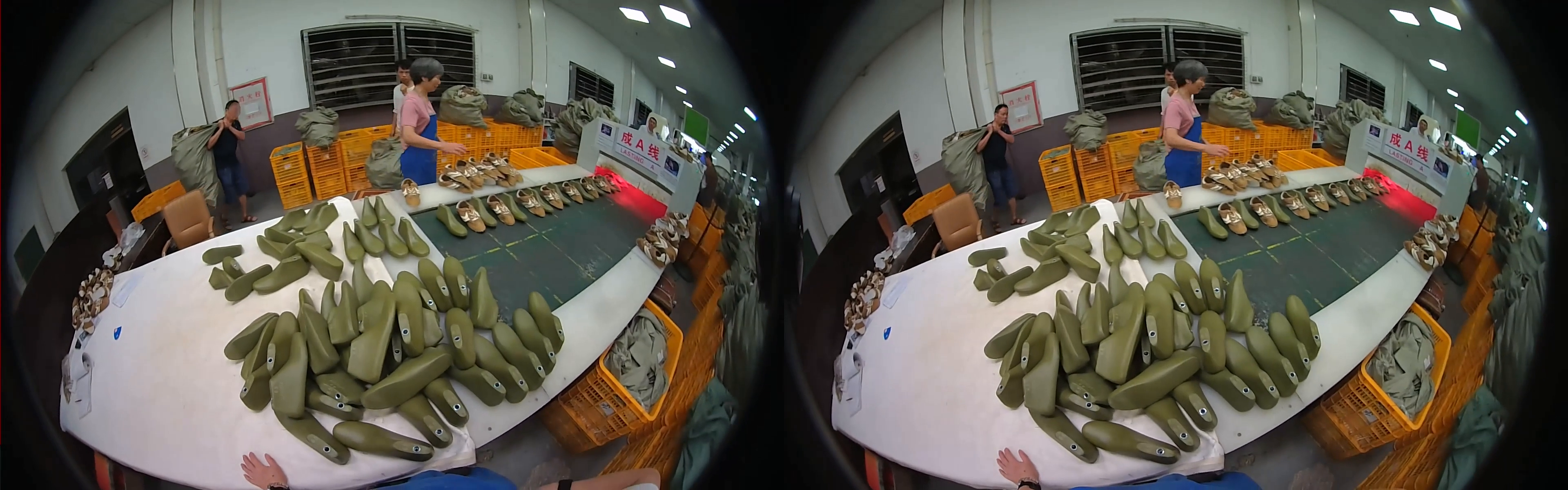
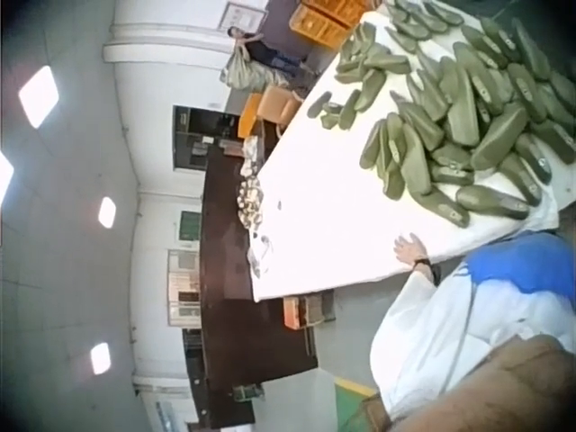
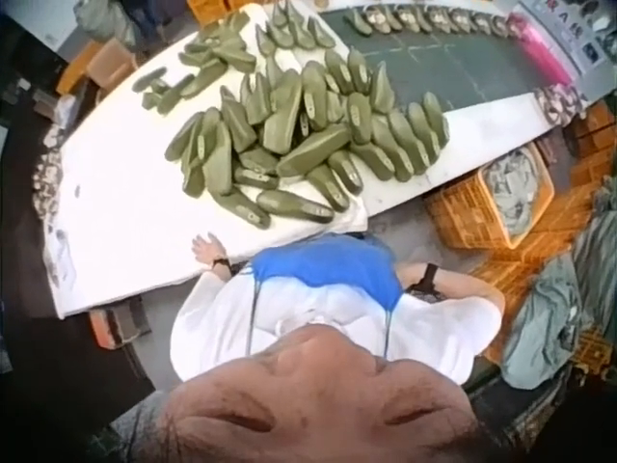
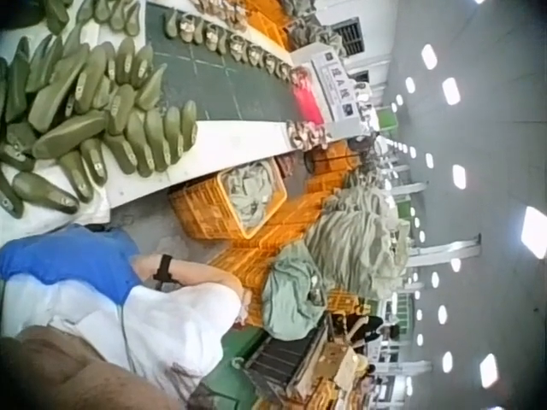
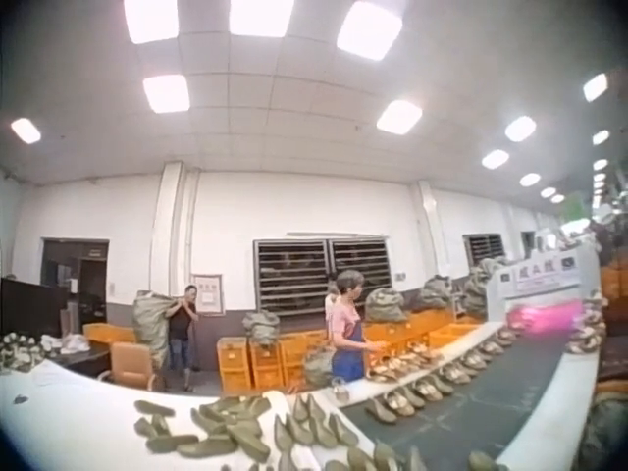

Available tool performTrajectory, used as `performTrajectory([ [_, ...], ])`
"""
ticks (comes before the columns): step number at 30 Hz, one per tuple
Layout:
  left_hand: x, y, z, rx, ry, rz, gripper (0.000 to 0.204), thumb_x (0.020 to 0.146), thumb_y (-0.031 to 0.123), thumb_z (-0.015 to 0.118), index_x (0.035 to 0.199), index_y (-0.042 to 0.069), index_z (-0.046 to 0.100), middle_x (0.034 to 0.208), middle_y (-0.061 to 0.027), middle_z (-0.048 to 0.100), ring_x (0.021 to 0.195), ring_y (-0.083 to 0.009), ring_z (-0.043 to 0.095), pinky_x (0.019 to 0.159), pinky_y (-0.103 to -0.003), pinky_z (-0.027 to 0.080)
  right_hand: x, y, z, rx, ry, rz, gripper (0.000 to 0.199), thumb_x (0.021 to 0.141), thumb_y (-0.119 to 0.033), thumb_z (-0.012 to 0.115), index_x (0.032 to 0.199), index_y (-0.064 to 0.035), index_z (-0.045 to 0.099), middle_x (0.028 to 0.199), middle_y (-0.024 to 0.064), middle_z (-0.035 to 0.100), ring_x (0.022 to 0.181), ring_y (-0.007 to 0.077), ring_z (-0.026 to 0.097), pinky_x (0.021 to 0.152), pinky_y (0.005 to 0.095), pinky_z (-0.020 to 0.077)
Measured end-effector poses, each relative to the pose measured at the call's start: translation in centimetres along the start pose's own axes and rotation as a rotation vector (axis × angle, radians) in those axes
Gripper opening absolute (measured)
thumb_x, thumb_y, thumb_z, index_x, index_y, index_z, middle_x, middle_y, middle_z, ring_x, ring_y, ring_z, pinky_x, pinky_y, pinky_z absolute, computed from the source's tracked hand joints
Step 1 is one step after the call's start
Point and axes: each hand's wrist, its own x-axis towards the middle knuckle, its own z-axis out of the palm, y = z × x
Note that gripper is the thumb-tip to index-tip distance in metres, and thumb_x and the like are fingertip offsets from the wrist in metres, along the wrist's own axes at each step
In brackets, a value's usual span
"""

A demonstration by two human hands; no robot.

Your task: Assembling shoe components by inserting green lasts into uppers and organizing them on a conveyor belt.

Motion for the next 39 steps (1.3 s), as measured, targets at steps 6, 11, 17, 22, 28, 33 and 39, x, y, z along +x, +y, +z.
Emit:
performTrajectory([
  [6, -0.6, 1.7, -0.5, -0.287, 0.025, -0.117, 0.052, 0.083, 0.036, 0.054, 0.124, 0.006, 0.047, 0.139, -0.0149, 0.037, 0.130, -0.0366, 0.029, 0.106, -0.053, 0.020, 4.1, 6.2, -7.1, -0.215, -0.108, -0.182, 0.018, 0.080, -0.022, 0.058, 0.082, -0.0042, 0.059, 0.088, 0.0221, 0.059, 0.086, 0.0336, 0.056, 0.076, 0.0441, 0.0427],
  [11, -0.8, 1.7, -2.6, -0.354, -0.028, -0.125, 0.053, 0.080, 0.035, 0.057, 0.124, 0.007, 0.048, 0.138, -0.0141, 0.037, 0.130, -0.0363, 0.028, 0.106, -0.053, 0.020, 7.1, 8.8, -10.4, -0.327, -0.168, -0.292, 0.019, 0.080, -0.023, 0.057, 0.082, -0.0045, 0.059, 0.087, 0.0220, 0.059, 0.086, 0.0334, 0.056, 0.075, 0.0441, 0.0424],
  [17, -0.8, 1.7, -2.2, -0.351, -0.013, -0.125, 0.053, 0.080, 0.035, 0.058, 0.124, 0.007, 0.048, 0.138, -0.0141, 0.038, 0.130, -0.0367, 0.029, 0.106, -0.053, 0.020, 7.7, 9.9, -9.9, -0.359, -0.198, -0.345, 0.020, 0.081, -0.025, 0.057, 0.081, -0.0048, 0.058, 0.087, 0.0218, 0.059, 0.085, 0.0331, 0.056, 0.075, 0.0441, 0.0419],
  [22, -0.7, 2.0, -2.1, -0.345, -0.012, -0.114, 0.053, 0.080, 0.036, 0.057, 0.124, 0.007, 0.048, 0.138, -0.0142, 0.038, 0.130, -0.0370, 0.029, 0.106, -0.053, 0.021, 8.4, 10.7, -9.0, -0.374, -0.204, -0.385, 0.021, 0.081, -0.026, 0.057, 0.080, -0.0050, 0.058, 0.087, 0.0217, 0.059, 0.085, 0.0328, 0.056, 0.074, 0.0441, 0.0416],
  [28, -0.7, 1.8, -2.1, -0.342, -0.024, -0.116, 0.053, 0.082, 0.037, 0.055, 0.125, 0.007, 0.048, 0.138, -0.0140, 0.037, 0.131, -0.0365, 0.028, 0.106, -0.053, 0.020, 9.1, 11.8, -8.6, -0.403, -0.213, -0.430, 0.022, 0.081, -0.027, 0.057, 0.079, -0.0053, 0.058, 0.087, 0.0215, 0.058, 0.085, 0.0325, 0.056, 0.074, 0.0441, 0.0411],
  [33, -0.7, 1.8, -1.9, -0.329, -0.025, -0.114, 0.053, 0.082, 0.037, 0.054, 0.125, 0.007, 0.048, 0.139, -0.0136, 0.037, 0.131, -0.0361, 0.027, 0.106, -0.052, 0.020, 9.8, 12.8, -8.6, -0.429, -0.216, -0.465, 0.023, 0.082, -0.028, 0.057, 0.079, -0.0055, 0.058, 0.086, 0.0213, 0.058, 0.085, 0.0323, 0.056, 0.074, 0.0441, 0.0408],
  [39, -0.8, 1.9, -2.3, -0.321, -0.043, -0.121, 0.054, 0.082, 0.038, 0.054, 0.126, 0.007, 0.047, 0.140, -0.0131, 0.037, 0.131, -0.0353, 0.028, 0.107, -0.052, 0.020, 10.4, 13.8, -8.1, -0.455, -0.221, -0.509, 0.024, 0.082, -0.030, 0.057, 0.078, -0.0058, 0.057, 0.086, 0.0212, 0.058, 0.084, 0.0320, 0.056, 0.073, 0.0441, 0.0404],
])
